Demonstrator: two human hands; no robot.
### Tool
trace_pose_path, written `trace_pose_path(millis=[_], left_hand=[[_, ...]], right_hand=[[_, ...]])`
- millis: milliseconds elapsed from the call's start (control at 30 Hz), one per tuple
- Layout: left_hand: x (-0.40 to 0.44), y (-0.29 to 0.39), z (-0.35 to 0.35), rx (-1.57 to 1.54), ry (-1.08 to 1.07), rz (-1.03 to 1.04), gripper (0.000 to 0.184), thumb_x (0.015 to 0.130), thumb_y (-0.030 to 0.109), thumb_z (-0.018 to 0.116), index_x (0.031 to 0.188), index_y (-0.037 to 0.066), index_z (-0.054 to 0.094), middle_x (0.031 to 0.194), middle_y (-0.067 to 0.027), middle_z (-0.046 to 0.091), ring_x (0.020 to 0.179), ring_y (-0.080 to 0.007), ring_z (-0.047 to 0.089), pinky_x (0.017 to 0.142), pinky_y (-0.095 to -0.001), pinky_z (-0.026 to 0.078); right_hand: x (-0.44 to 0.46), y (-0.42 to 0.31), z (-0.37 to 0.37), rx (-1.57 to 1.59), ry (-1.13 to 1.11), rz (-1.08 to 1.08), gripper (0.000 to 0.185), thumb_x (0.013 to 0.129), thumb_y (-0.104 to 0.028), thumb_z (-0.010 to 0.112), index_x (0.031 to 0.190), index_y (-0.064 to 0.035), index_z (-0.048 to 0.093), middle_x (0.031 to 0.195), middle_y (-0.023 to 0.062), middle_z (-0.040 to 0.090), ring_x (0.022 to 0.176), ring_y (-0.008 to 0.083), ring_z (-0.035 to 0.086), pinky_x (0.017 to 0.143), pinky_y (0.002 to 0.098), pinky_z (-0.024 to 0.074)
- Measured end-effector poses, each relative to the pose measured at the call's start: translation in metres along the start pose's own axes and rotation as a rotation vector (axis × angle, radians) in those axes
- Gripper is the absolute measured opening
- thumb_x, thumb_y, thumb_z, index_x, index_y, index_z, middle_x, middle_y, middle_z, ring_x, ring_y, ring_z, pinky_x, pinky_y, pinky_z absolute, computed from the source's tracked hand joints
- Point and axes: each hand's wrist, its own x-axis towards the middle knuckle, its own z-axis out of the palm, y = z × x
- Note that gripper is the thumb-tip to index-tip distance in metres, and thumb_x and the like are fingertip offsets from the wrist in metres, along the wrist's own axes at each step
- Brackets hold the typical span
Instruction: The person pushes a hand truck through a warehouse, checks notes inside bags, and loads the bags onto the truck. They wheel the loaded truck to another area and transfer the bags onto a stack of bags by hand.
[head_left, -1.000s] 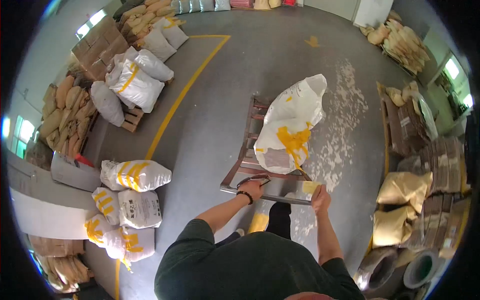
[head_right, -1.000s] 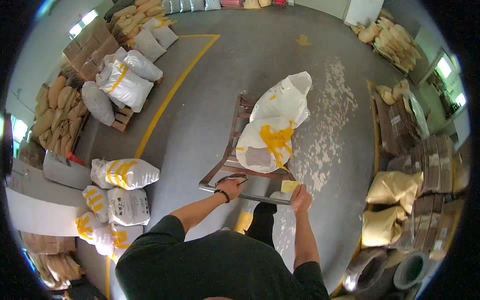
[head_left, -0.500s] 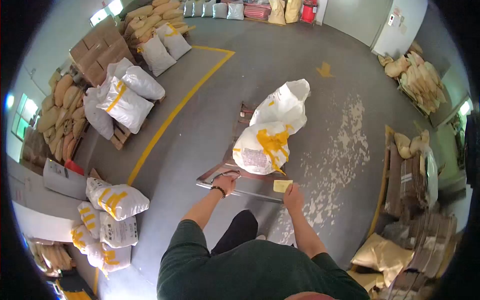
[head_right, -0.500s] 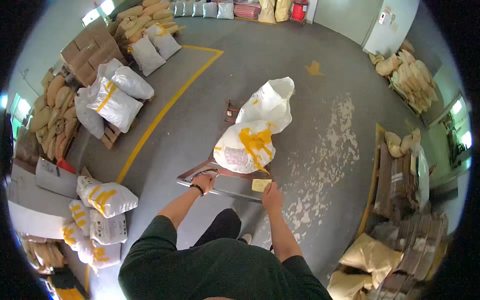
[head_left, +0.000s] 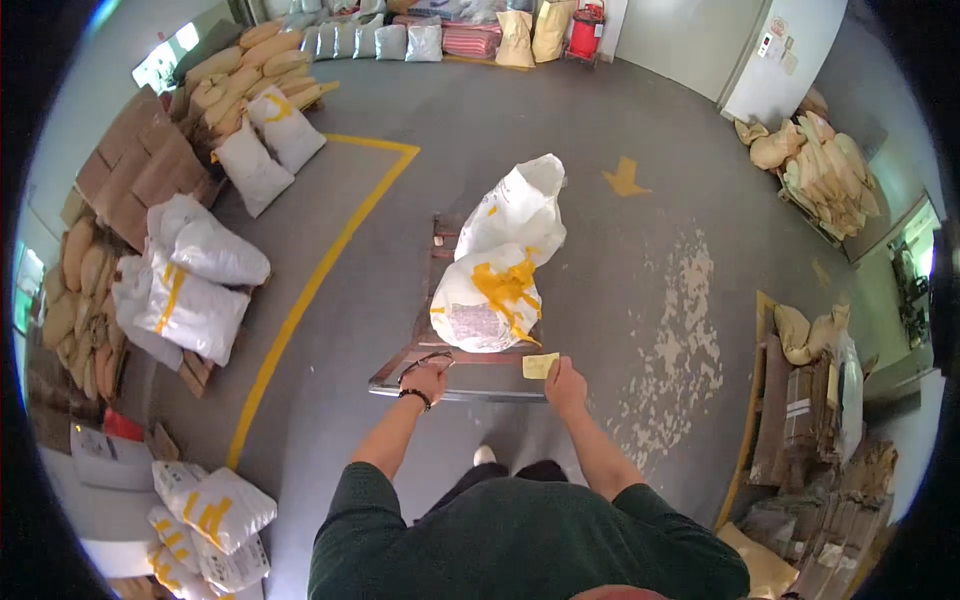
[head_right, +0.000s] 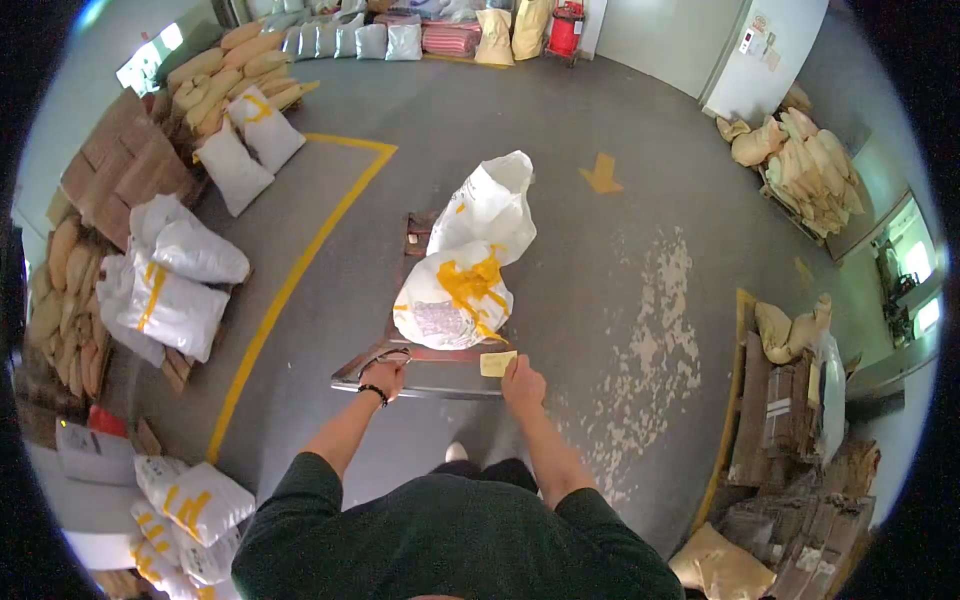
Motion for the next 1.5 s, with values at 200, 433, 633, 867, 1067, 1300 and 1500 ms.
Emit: trace_pose_path(millis=[200, 433, 633, 867, 1067, 1300, 1500], left_hand=[[0.157, 0.013, -0.075, -0.053, 0.007, -0.021, 0.041, 0.09, 0.037, 0.039, 0.096, 0.008, 0.066, 0.093, -0.0178, 0.067, 0.088, -0.0345, 0.065, 0.079, -0.047, 0.051], [0.366, 0.018, -0.137, -0.07, 0.023, -0.085, 0.045, 0.089, 0.037, 0.037, 0.094, 0.005, 0.068, 0.096, -0.0182, 0.066, 0.09, -0.0356, 0.064, 0.082, -0.0466, 0.049], [0.488, 0.028, -0.201, -0.139, 0.009, -0.11, 0.041, 0.089, 0.037, 0.04, 0.097, 0.008, 0.067, 0.099, -0.0173, 0.066, 0.092, -0.0353, 0.063, 0.085, -0.0456, 0.048], [0.68, 0.029, -0.265, -0.134, 0.054, -0.142, 0.038, 0.086, 0.033, 0.043, 0.089, 0.005, 0.068, 0.092, -0.0186, 0.067, 0.085, -0.0345, 0.065, 0.08, -0.0466, 0.051], [0.831, 0.024, -0.33, -0.116, 0.015, -0.166, 0.037, 0.086, 0.034, 0.042, 0.093, 0.007, 0.068, 0.095, -0.017, 0.067, 0.088, -0.034, 0.065, 0.079, -0.0467, 0.051], [1.002, -0.016, -0.399, -0.145, 0.004, -0.223, 0.037, 0.086, 0.034, 0.042, 0.095, 0.009, 0.067, 0.096, -0.0171, 0.067, 0.089, -0.035, 0.065, 0.08, -0.0471, 0.051], [1.148, -0.062, -0.442, -0.17, 0.077, -0.224, 0.038, 0.086, 0.034, 0.042, 0.095, 0.006, 0.066, 0.096, -0.018, 0.066, 0.089, -0.0367, 0.064, 0.079, -0.048, 0.051]], right_hand=[[0.182, -0.027, 0.025, -0.008, 0.081, -0.071, 0.026, 0.094, -0.028, 0.04, 0.084, -0.005, 0.047, 0.061, 0.0205, 0.059, 0.059, 0.0399, 0.06, 0.055, 0.0504, 0.0473], [0.404, -0.059, 0.05, 0.005, -0.001, -0.203, 0.023, 0.093, -0.027, 0.041, 0.085, -0.0059, 0.047, 0.063, 0.0214, 0.06, 0.058, 0.0403, 0.06, 0.053, 0.0508, 0.0469], [0.556, -0.076, 0.083, -0.06, -0.02, -0.199, 0.022, 0.093, -0.027, 0.042, 0.087, -0.0061, 0.046, 0.062, 0.0206, 0.06, 0.058, 0.0408, 0.06, 0.054, 0.0525, 0.0472], [0.767, -0.105, 0.122, -0.061, -0.03, -0.206, 0.024, 0.093, -0.029, 0.04, 0.09, -0.0066, 0.047, 0.064, 0.0215, 0.06, 0.059, 0.0428, 0.06, 0.054, 0.0536, 0.0467], [0.931, -0.147, 0.148, -0.056, -0.094, -0.169, 0.027, 0.094, -0.031, 0.039, 0.09, -0.0067, 0.048, 0.067, 0.0224, 0.061, 0.063, 0.0431, 0.06, 0.056, 0.054, 0.0462], [1.114, -0.22, 0.196, -0.033, -0.104, -0.213, 0.025, 0.094, -0.03, 0.039, 0.09, -0.0074, 0.048, 0.068, 0.0236, 0.06, 0.065, 0.0439, 0.06, 0.057, 0.0546, 0.0458], [1.265, -0.281, 0.241, 0.0, -0.094, -0.333, 0.021, 0.092, -0.027, 0.042, 0.088, -0.0073, 0.047, 0.066, 0.0224, 0.06, 0.063, 0.0435, 0.06, 0.056, 0.0544, 0.0457]])
